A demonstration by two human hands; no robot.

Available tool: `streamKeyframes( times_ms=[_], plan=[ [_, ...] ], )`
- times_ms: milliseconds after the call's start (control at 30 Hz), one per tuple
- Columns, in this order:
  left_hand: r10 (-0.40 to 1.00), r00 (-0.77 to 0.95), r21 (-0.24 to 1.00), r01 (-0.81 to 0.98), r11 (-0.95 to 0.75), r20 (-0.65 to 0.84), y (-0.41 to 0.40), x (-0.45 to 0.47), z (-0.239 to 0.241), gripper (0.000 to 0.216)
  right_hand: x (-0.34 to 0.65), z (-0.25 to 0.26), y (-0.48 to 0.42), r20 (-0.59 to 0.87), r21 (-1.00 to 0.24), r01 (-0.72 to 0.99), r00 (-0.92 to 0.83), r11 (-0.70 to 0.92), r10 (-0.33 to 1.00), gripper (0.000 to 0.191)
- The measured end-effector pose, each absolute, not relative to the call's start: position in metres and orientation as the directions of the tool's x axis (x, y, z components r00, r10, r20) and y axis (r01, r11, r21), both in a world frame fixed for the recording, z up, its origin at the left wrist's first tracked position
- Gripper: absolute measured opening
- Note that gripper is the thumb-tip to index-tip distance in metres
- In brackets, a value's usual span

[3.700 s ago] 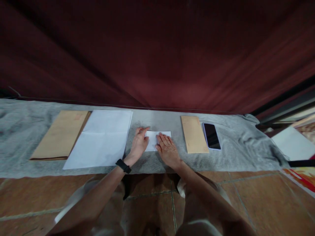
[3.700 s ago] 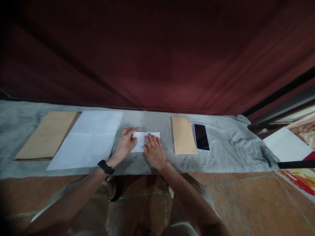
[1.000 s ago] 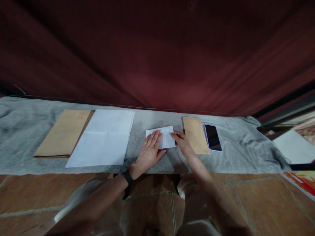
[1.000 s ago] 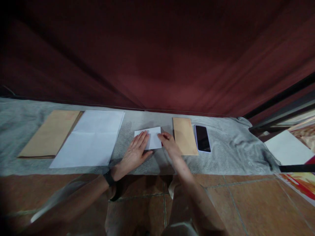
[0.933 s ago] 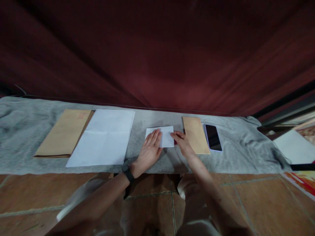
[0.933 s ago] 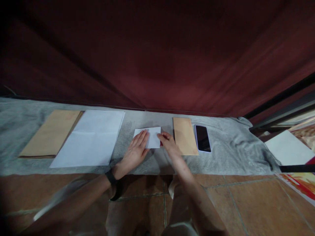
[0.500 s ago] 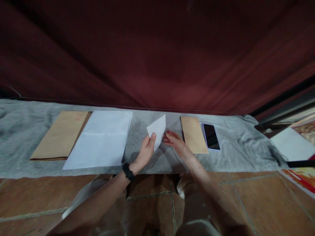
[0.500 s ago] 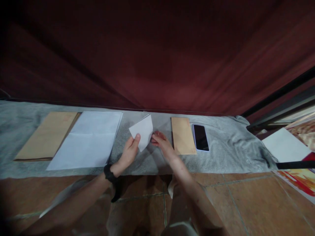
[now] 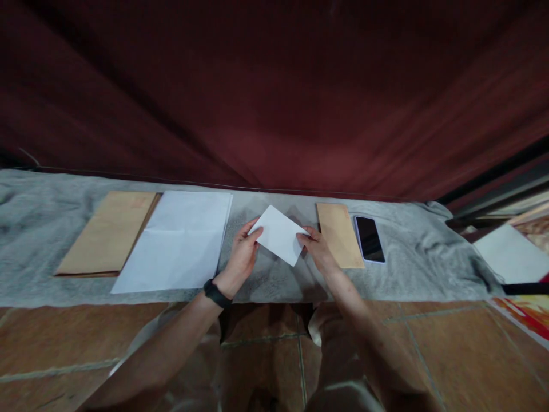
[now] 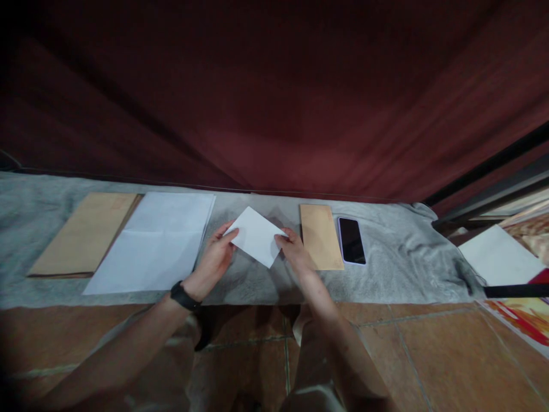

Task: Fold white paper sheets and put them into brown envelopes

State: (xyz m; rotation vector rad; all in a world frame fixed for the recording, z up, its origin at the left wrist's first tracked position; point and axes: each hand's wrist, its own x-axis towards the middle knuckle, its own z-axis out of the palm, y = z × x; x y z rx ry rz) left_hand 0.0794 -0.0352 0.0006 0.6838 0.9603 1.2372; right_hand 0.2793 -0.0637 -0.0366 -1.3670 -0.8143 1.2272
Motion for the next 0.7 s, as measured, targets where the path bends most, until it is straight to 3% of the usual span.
streamKeyframes(
  times_ms=[100, 200, 400, 567, 700],
  plan=[
    [0.98, 0.06, 0.962, -0.188, 0.199, -0.191, -0.025, 0.062, -0.008, 0.034, 0.29, -0.043, -0.06, -0.15, -0.983, 0.074, 0.211, -0.169, 0.966, 0.026],
    [0.973, 0.157, 0.984, 0.077, 0.162, -0.172, -0.021, 0.051, -0.018, 0.038, 0.291, -0.046, -0.056, -0.089, -0.94, 0.304, 0.23, -0.158, 0.969, 0.029],
    [0.99, 0.137, 0.927, 0.376, -0.012, -0.042, -0.019, 0.045, -0.028, 0.042, 0.272, -0.039, -0.059, 0.231, -0.708, 0.706, 0.245, -0.01, 0.942, 0.042],
    [0.992, 0.122, 0.92, 0.391, -0.025, -0.024, -0.013, 0.046, -0.032, 0.039, 0.242, -0.04, -0.075, 0.26, -0.588, 0.786, -0.038, 0.189, 0.965, 0.046],
    [0.992, 0.128, 0.836, 0.544, -0.066, -0.005, -0.013, 0.05, -0.034, 0.037, 0.223, -0.051, -0.089, 0.209, -0.463, 0.849, -0.174, 0.254, 0.962, 0.052]
  ],
)
